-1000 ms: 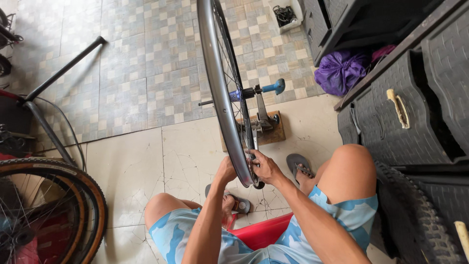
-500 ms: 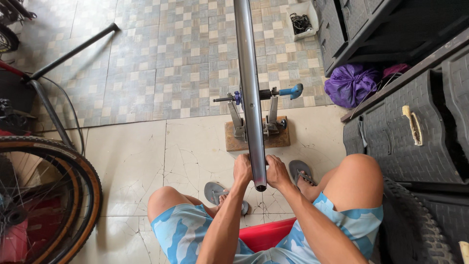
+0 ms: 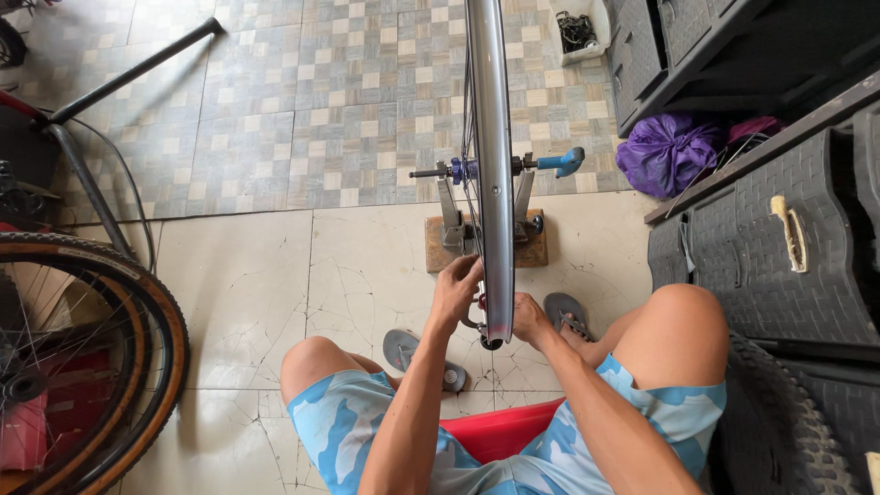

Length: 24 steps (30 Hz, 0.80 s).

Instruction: The person uses a spoke wrench to adjust the tension of the spokes on a bicycle wheel mounted on a truing stand. They rotate the wheel periodically to check alignment and continue making small adjustments to the spokes.

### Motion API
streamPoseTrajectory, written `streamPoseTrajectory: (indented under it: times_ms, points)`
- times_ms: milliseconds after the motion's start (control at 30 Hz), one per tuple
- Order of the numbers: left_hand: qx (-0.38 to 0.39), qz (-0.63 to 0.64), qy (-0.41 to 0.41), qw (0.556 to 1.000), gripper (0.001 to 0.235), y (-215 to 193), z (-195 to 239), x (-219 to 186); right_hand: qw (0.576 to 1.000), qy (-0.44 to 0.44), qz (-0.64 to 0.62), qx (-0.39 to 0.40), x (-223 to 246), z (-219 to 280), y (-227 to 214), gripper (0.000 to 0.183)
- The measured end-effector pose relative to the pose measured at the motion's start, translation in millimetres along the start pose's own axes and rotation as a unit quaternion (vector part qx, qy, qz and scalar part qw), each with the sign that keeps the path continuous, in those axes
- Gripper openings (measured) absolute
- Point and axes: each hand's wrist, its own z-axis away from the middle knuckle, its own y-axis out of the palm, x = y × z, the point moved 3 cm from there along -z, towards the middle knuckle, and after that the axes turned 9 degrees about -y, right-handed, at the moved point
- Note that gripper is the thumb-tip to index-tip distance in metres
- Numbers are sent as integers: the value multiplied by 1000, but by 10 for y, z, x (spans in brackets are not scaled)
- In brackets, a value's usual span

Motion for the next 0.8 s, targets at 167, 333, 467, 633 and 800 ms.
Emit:
streamPoseTrajectory:
  times_ms: [167,333,467,633,800]
  points:
    - [15,15,49,999,58,55,-51,66,983,32,-139,-114,-316,-117,-38,20]
    - [13,1,46,999,58,74,-140,130,917,24,-301,-260,-682,-295,-238,19]
    - [32,9,11,999,62,57,-143,81,882,39,-351,-313,-814,-276,-466,21]
    - [44,20,-33,998,70,53,-243,132,885,82,-350,-295,-784,-196,-522,24]
    - [59,34,13,998,70,88,-462,311,899,78,-341,-264,-664,-161,-501,16]
